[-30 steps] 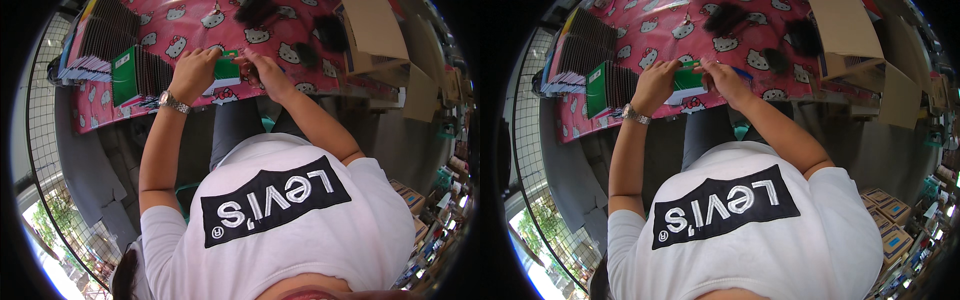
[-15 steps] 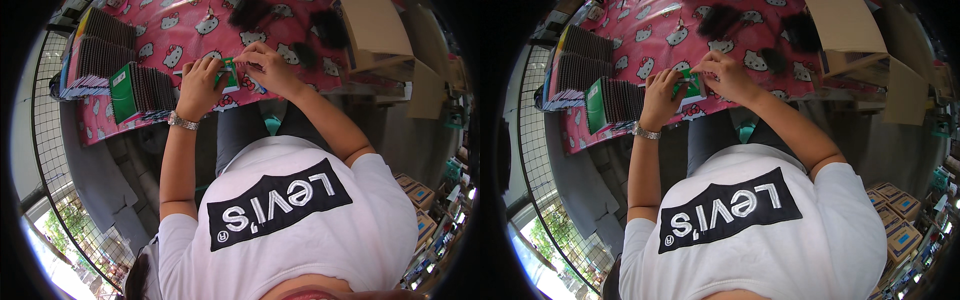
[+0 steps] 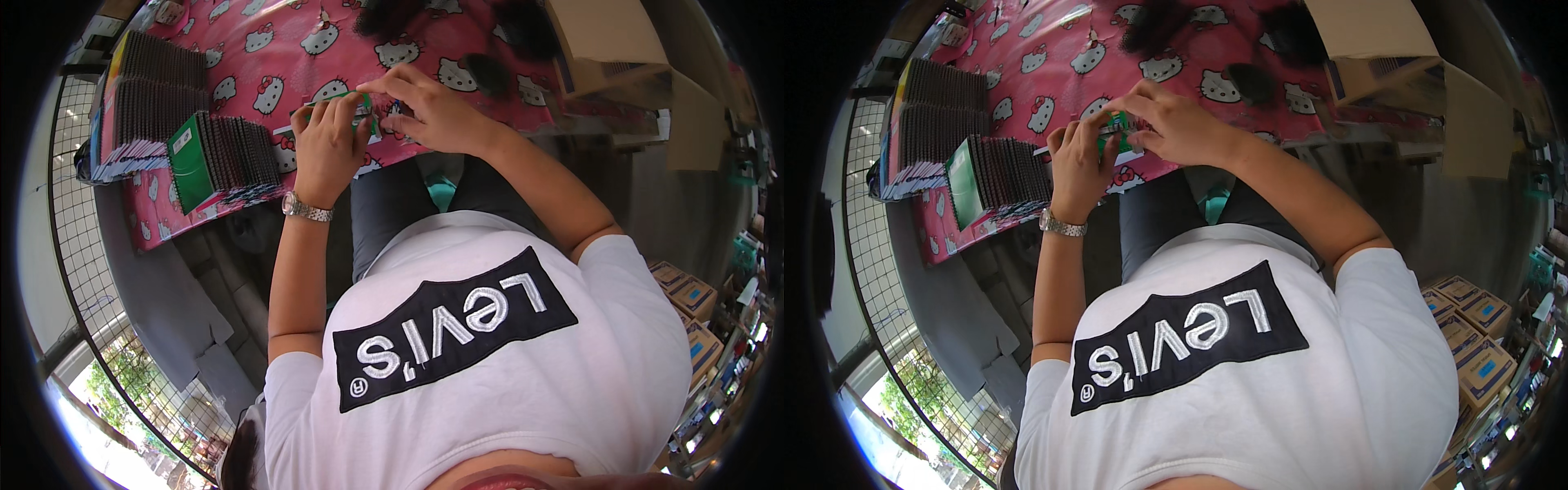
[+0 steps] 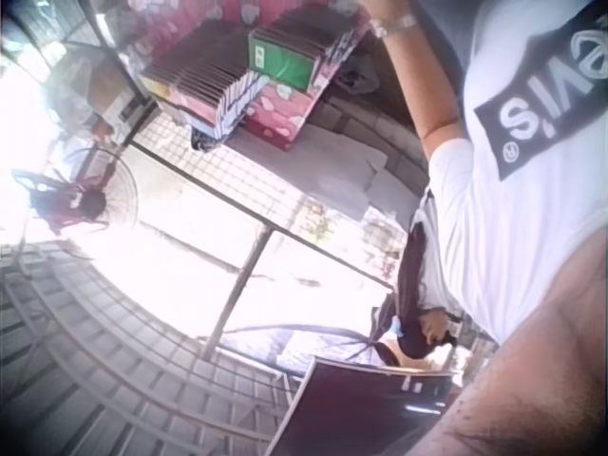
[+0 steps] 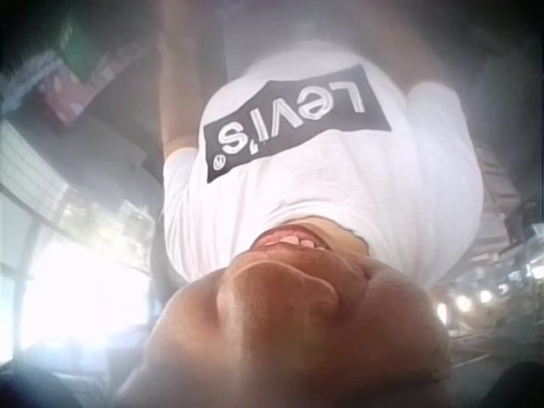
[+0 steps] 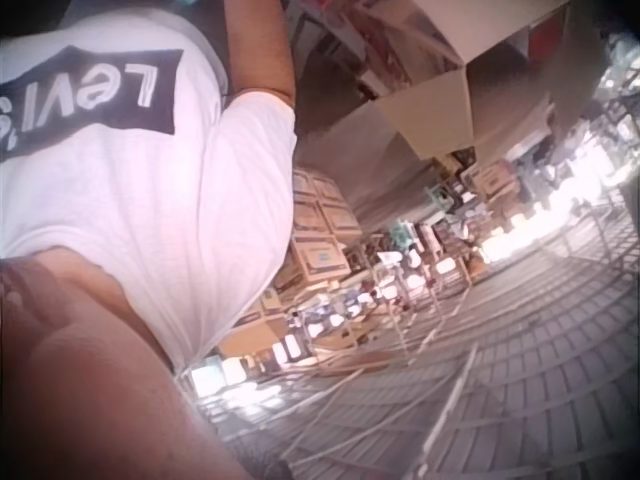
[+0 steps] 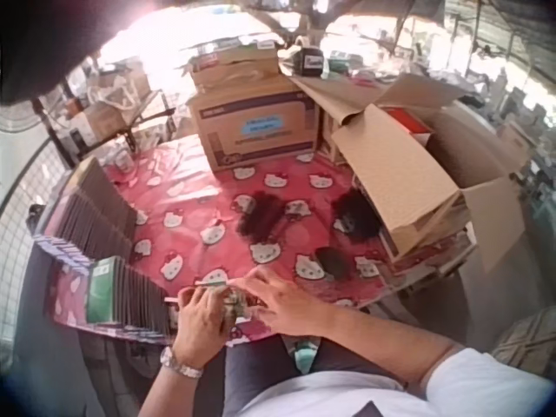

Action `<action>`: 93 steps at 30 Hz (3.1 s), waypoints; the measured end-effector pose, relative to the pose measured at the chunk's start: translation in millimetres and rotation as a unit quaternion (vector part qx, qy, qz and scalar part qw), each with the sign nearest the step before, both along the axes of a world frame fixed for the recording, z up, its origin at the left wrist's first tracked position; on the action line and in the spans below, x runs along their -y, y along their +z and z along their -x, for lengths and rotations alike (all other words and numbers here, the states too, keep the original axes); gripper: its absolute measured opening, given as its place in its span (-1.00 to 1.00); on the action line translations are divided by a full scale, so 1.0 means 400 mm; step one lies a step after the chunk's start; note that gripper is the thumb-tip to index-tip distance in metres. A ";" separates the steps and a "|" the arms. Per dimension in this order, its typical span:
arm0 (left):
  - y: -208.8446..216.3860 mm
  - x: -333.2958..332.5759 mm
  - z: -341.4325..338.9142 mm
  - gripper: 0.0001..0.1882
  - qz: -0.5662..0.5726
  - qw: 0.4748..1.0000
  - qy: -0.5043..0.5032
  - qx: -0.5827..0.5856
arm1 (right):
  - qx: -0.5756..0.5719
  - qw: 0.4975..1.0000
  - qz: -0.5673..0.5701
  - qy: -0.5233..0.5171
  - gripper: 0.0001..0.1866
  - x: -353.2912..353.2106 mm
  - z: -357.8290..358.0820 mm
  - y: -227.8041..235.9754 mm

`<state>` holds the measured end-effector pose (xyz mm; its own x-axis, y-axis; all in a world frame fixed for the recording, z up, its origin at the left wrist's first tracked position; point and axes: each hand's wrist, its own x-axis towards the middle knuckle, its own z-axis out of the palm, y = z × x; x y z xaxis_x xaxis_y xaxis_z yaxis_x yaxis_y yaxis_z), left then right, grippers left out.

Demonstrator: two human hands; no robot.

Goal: The person picks up green notebooks one at a time, checks their spines, and stacks them into a large cardboard box on a table.

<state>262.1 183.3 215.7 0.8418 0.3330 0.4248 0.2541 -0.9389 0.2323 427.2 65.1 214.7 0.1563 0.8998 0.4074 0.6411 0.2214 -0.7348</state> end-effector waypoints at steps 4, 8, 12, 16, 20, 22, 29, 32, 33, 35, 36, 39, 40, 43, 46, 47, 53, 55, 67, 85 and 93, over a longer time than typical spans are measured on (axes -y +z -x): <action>0.004 0.002 0.016 -0.72 -0.020 0.999 -0.012 -0.037 | -0.124 0.959 0.253 0.027 -0.65 -0.020 -0.017 0.059; 0.016 -0.008 0.022 -0.69 -0.019 0.998 -0.047 -0.047 | 0.089 0.991 0.103 0.007 -0.53 0.002 -0.287 -0.100; 0.020 -0.017 0.017 -0.73 -0.009 0.997 -0.074 -0.024 | 0.264 0.928 0.259 0.035 -0.47 0.168 -0.433 -0.209; -0.002 -0.035 0.031 -0.71 -0.010 0.997 -0.066 -0.042 | 0.298 0.890 0.346 -0.013 -0.36 0.172 -0.375 -0.162; -0.018 -0.037 0.029 -0.71 -0.032 0.998 -0.022 -0.040 | 0.307 0.872 0.380 -0.004 -0.46 0.119 -0.356 -0.136; -0.009 -0.001 0.027 -0.70 -0.083 0.992 0.081 -0.039 | 0.264 0.876 0.403 -0.029 -0.48 0.064 -0.326 -0.084; -0.021 -0.008 0.041 -0.68 0.014 0.996 0.081 -0.017 | -0.246 0.909 0.274 0.197 -0.61 -0.115 -0.148 0.055; -0.011 -0.006 0.042 -0.68 0.019 0.997 0.067 -0.014 | -0.306 0.839 0.353 0.279 -0.62 -0.150 -0.143 0.011; -0.011 -0.007 0.045 -0.68 0.022 0.997 0.067 -0.011 | -0.299 0.849 0.347 0.263 -0.61 -0.151 -0.144 0.004; -0.002 -0.009 0.038 -0.69 0.020 0.997 0.067 -0.008 | -0.307 0.853 0.328 0.264 -0.60 -0.160 -0.148 -0.005; 0.000 -0.004 0.038 -0.69 0.024 0.998 0.065 -0.008 | -0.325 0.846 0.318 0.279 -0.60 -0.151 -0.141 0.007; 0.002 -0.010 0.035 -0.68 0.037 0.996 0.075 -0.026 | -0.230 0.891 0.303 0.249 -0.59 -0.152 -0.140 0.012; 0.002 -0.016 0.035 -0.67 0.042 0.997 0.066 -0.019 | -0.169 0.913 0.297 0.224 -0.58 -0.158 -0.147 0.014; -0.009 -0.022 0.048 -0.64 0.052 0.997 0.051 -0.006 | -0.283 0.863 0.323 0.265 -0.53 -0.158 -0.142 0.011; -0.007 -0.029 0.045 -0.62 0.054 0.997 0.046 0.012 | -0.174 0.899 0.328 0.234 -0.60 -0.172 -0.140 0.026; 0.003 -0.028 0.049 -0.62 0.069 0.996 0.044 0.022 | -0.279 0.876 0.289 0.269 -0.60 -0.166 -0.142 0.011; -0.010 -0.025 0.050 -0.67 0.032 0.997 0.064 0.003 | -0.212 0.886 0.363 0.194 -0.73 -0.170 -0.149 -0.035; -0.016 -0.020 0.048 -0.68 0.049 0.995 0.085 0.009 | -0.228 0.903 0.322 0.170 -0.70 -0.152 -0.144 -0.042; -0.016 -0.058 0.089 -0.69 0.126 0.989 0.065 0.052 | -0.224 0.899 0.310 0.211 -0.54 -0.167 -0.119 0.040; -0.020 -0.069 0.111 -0.74 0.273 0.953 0.077 0.103 | -0.311 0.875 0.277 0.245 -0.63 -0.214 -0.077 0.020; -0.030 -0.073 0.111 -0.67 0.298 0.945 0.081 0.108 | -0.278 0.896 0.251 0.238 -0.62 -0.230 -0.051 0.019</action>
<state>217.9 212.6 203.5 0.6750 0.6839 0.2771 0.2689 -0.5777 0.7707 447.7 157.0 222.4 -0.2402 0.9666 -0.0897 0.0665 -0.0758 -0.9949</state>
